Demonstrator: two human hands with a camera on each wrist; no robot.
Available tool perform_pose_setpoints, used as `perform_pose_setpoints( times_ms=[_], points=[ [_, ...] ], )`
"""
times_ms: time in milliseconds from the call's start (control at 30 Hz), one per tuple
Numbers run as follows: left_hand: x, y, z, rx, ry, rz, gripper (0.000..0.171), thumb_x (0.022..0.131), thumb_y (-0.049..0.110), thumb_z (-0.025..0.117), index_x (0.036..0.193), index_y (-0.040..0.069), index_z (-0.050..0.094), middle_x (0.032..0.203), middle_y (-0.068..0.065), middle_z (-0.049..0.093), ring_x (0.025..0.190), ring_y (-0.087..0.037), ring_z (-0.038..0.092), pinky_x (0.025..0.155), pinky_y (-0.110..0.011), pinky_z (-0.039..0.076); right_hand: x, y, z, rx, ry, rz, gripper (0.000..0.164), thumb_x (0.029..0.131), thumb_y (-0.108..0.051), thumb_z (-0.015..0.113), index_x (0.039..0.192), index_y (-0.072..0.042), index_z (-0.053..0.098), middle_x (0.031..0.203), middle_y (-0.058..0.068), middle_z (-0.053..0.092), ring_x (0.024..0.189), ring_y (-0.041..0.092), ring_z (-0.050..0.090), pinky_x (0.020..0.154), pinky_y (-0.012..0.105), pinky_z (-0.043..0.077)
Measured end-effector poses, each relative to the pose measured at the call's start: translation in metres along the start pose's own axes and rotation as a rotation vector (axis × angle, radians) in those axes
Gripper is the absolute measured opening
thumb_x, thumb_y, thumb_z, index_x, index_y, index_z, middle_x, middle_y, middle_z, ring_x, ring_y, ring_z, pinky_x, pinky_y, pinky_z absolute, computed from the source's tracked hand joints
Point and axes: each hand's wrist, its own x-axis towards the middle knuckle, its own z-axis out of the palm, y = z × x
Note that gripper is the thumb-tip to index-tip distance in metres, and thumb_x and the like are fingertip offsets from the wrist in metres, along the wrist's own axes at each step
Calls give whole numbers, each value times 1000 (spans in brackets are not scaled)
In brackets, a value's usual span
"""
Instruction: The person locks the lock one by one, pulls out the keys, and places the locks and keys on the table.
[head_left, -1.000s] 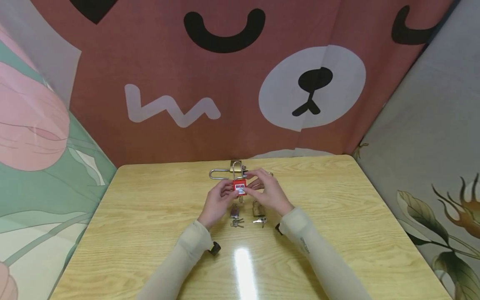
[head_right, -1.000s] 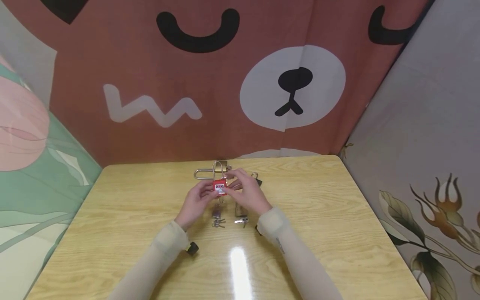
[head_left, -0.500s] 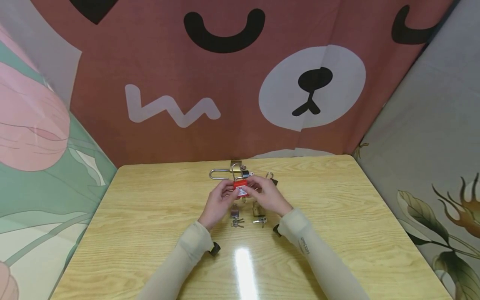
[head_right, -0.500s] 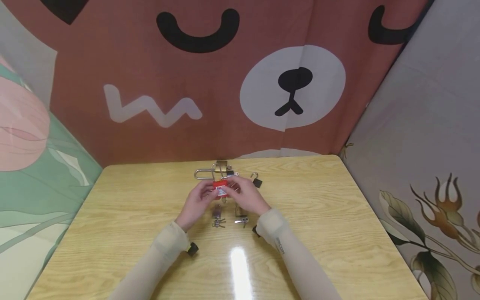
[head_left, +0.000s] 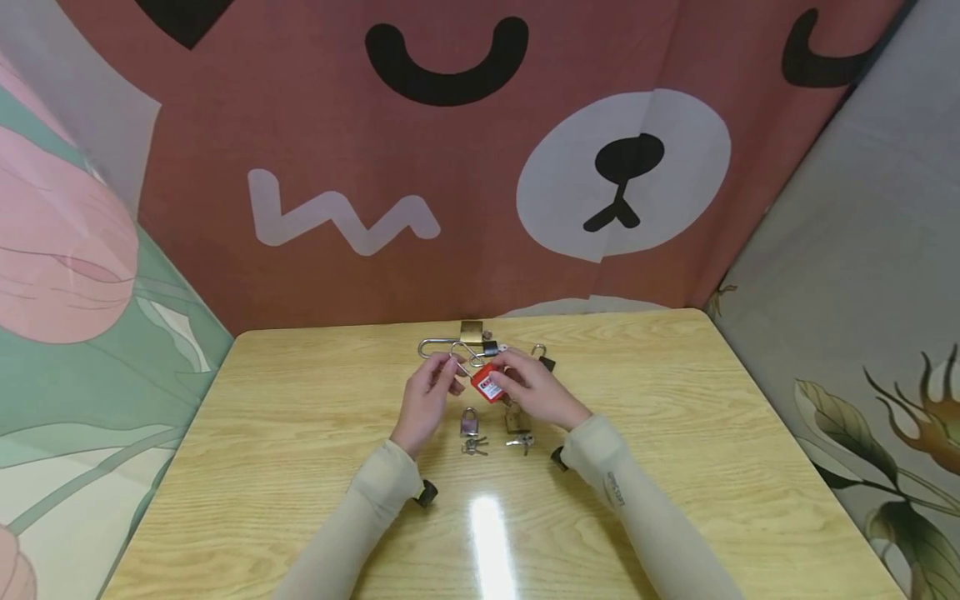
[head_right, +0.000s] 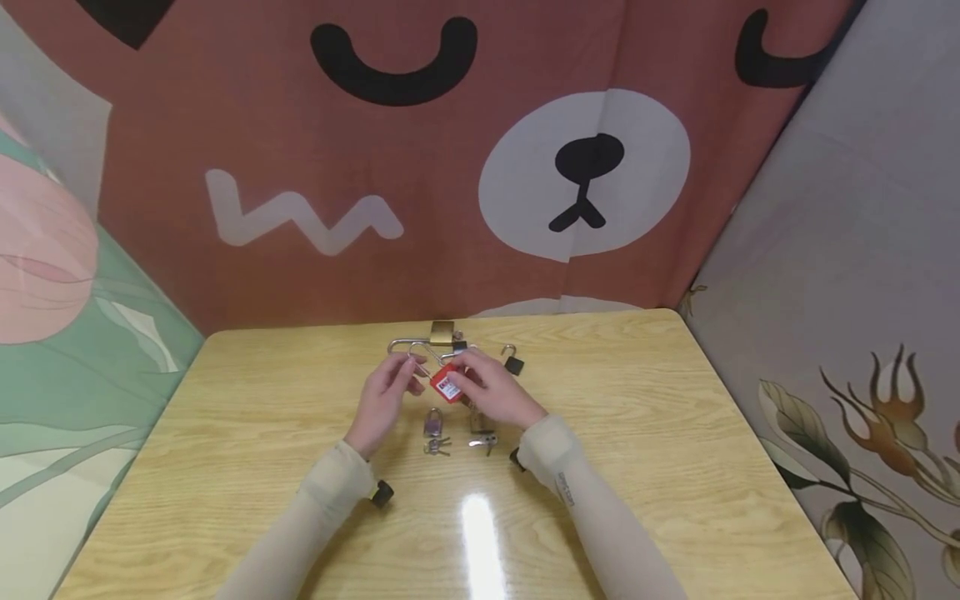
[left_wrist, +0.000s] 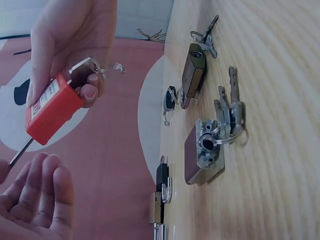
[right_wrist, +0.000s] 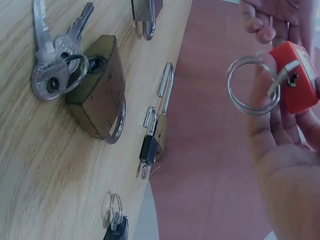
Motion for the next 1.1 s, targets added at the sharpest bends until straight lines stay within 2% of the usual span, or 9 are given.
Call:
perform_pose_setpoints(
  times_ms=[133, 200, 300, 367, 433, 633, 767, 933, 1100],
  points=[
    [0, 3, -2, -5, 8, 2, 30, 111, 28, 50, 120, 5, 67, 100, -17, 71, 78, -26, 66, 80, -50, 61, 0, 0, -2, 15, -44, 10, 27, 111, -29, 52, 125, -9, 63, 106, 7, 67, 82, 24, 65, 71, 46, 60],
    [0, 4, -2, -16, 8, 5, 28, 111, 26, 51, 118, 4, 68, 98, -17, 71, 74, -21, 64, 76, -43, 61, -1, 0, -3, 25, -55, 18, 28, 111, -30, 50, 126, -10, 63, 101, 6, 68, 81, 32, 66, 69, 48, 59],
    [0, 5, -3, -26, -5, 3, 23, 110, 20, 52, 117, 4, 68, 96, -19, 72, 70, -16, 61, 70, -30, 59, -1, 1, -4, 21, -47, 31, 30, 112, -31, 46, 126, -11, 63, 94, 4, 67, 81, 40, 64, 66, 42, 57],
    [-1, 6, -3, -27, -21, -5, 21, 110, 17, 53, 117, 4, 68, 95, -18, 73, 68, -15, 60, 68, -25, 56, -1, 1, -4, 15, -33, 42, 31, 113, -32, 45, 125, -12, 64, 91, 4, 66, 79, 39, 63, 65, 38, 56],
    [-2, 6, -4, -28, -40, -11, 19, 109, 13, 52, 119, 4, 67, 93, -18, 73, 68, -16, 59, 67, -26, 56, -2, 3, -5, 30, -27, 47, 31, 113, -32, 45, 125, -11, 64, 92, 6, 66, 79, 38, 64, 66, 40, 56],
    [-8, 4, -3, -28, -91, -39, 22, 109, 9, 50, 124, 5, 65, 83, -15, 66, 63, -18, 56, 59, -31, 53, -3, 6, -5, 147, -56, 65, 34, 111, -32, 50, 128, -6, 65, 95, 17, 67, 69, 44, 70, 66, 63, 58],
    [-12, 3, -2, 27, -131, -34, 23, 112, 17, 47, 119, 3, 63, 79, -18, 63, 60, -21, 54, 55, -32, 51, -3, 4, -8, 116, -47, 73, 34, 108, -32, 56, 129, -8, 68, 94, 12, 68, 66, 44, 69, 63, 60, 59],
    [-14, 1, -1, 66, -184, -30, 28, 113, 21, 43, 101, 2, 60, 70, -15, 60, 57, -16, 51, 53, -34, 50, -4, 2, -10, 121, -36, 92, 30, 106, -33, 60, 126, -13, 71, 94, 9, 70, 68, 50, 66, 63, 61, 58],
    [-15, 0, 0, 57, -253, -18, 28, 113, 20, 42, 97, 4, 58, 68, -15, 56, 56, -15, 50, 51, -31, 48, -2, 2, -8, 110, -68, 69, 26, 107, -27, 59, 122, -10, 72, 94, 7, 71, 58, 35, 65, 59, 55, 59]
  ],
)
